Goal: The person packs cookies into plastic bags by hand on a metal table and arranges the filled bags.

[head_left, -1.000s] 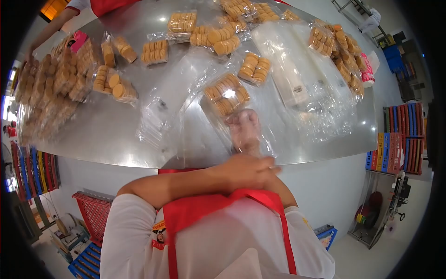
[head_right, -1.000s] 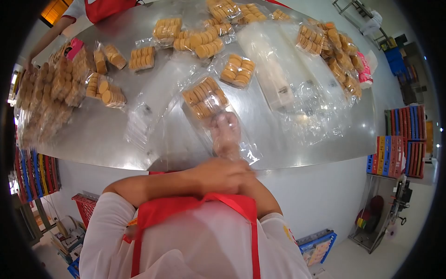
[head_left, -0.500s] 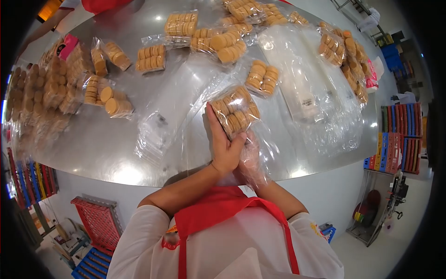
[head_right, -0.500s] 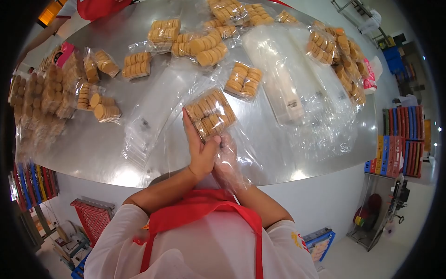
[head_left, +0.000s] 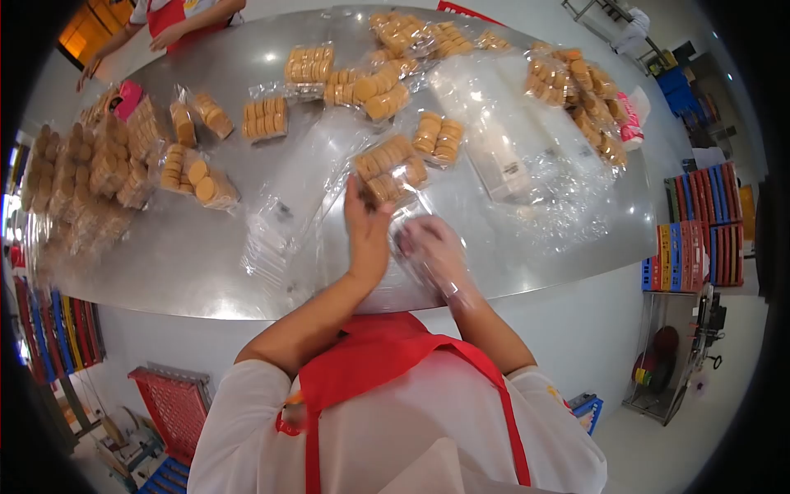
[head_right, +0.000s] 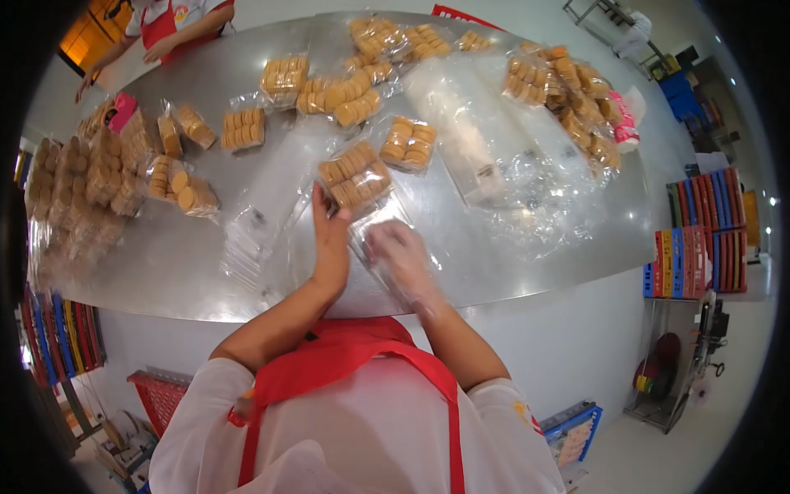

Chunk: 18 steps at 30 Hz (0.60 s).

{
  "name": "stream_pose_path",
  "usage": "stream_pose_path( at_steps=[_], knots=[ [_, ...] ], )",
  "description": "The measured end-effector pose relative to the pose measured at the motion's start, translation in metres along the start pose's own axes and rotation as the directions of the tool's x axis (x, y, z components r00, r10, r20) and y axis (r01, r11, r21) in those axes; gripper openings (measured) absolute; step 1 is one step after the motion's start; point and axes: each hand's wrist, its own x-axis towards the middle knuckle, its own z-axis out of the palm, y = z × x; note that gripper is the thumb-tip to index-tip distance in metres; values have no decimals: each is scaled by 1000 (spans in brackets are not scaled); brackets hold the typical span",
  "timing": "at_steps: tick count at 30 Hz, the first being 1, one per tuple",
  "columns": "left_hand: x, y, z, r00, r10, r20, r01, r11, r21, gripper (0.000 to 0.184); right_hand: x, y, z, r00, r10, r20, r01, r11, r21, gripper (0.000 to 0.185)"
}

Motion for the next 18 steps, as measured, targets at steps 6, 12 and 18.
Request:
stream_pose_path(
  at_steps=[6, 12, 18],
  knots=[
    [13, 31, -29, 983, -129, 132, 106, 980, 170, 79, -74, -31, -19, 996, -88, 18, 69, 882, 465, 53],
    [51, 52, -59, 966, -220, 137, 158, 919, 362, 77, -35, -174, 20, 887, -343, 310, 436, 400, -806, 32],
    [45, 94, -23, 731, -55, 680, 1, 997, 80, 126, -67, -339, 120, 904, 173, 391, 427, -303, -852, 22]
  ],
)
